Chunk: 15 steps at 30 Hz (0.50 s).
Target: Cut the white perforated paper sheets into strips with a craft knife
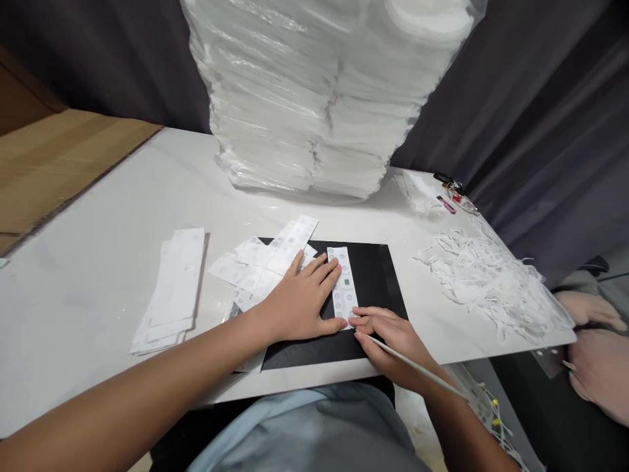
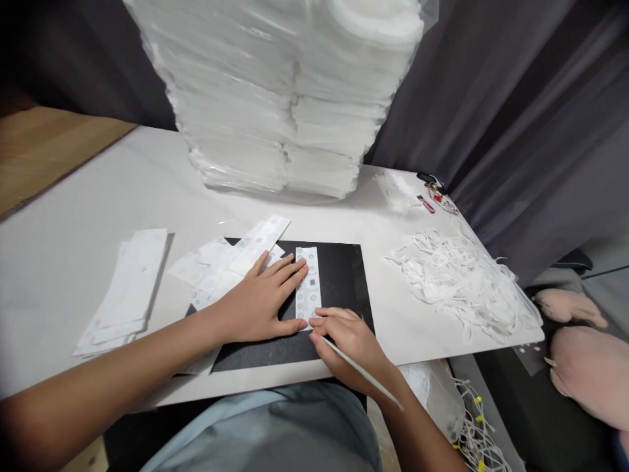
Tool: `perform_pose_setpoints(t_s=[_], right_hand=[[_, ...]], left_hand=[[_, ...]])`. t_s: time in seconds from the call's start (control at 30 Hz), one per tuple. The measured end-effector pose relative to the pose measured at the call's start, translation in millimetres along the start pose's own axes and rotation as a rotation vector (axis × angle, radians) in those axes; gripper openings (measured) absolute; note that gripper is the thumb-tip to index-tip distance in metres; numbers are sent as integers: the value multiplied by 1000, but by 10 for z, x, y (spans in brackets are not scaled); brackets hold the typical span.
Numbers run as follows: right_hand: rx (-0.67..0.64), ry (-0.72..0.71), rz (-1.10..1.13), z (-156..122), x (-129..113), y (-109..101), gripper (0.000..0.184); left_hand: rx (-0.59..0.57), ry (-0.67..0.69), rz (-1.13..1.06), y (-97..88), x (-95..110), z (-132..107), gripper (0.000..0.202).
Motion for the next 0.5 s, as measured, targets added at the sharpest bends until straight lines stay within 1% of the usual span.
perform_pose_setpoints(t_s=[0.2, 0.4, 0.5], right_hand=[[28, 22, 68, -17, 64, 0, 12], [-16, 37, 102, 5, 49, -25, 11], [-44, 16, 36, 18, -9, -40, 10]], left_hand=[[2, -6, 3, 2, -12, -5, 87], [-7, -7, -8, 1, -10, -6, 88], [-7, -11, -12, 1, -12, -4, 88]])
Point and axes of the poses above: each hand's wrist, its own z-axis towards the middle knuckle, its own y-axis out of the palm, x = y × z, the point moved 6 cm from there along z, towards the middle knuckle, and after that the axes turned 15 degrees about -x, right-handed, at the moved point
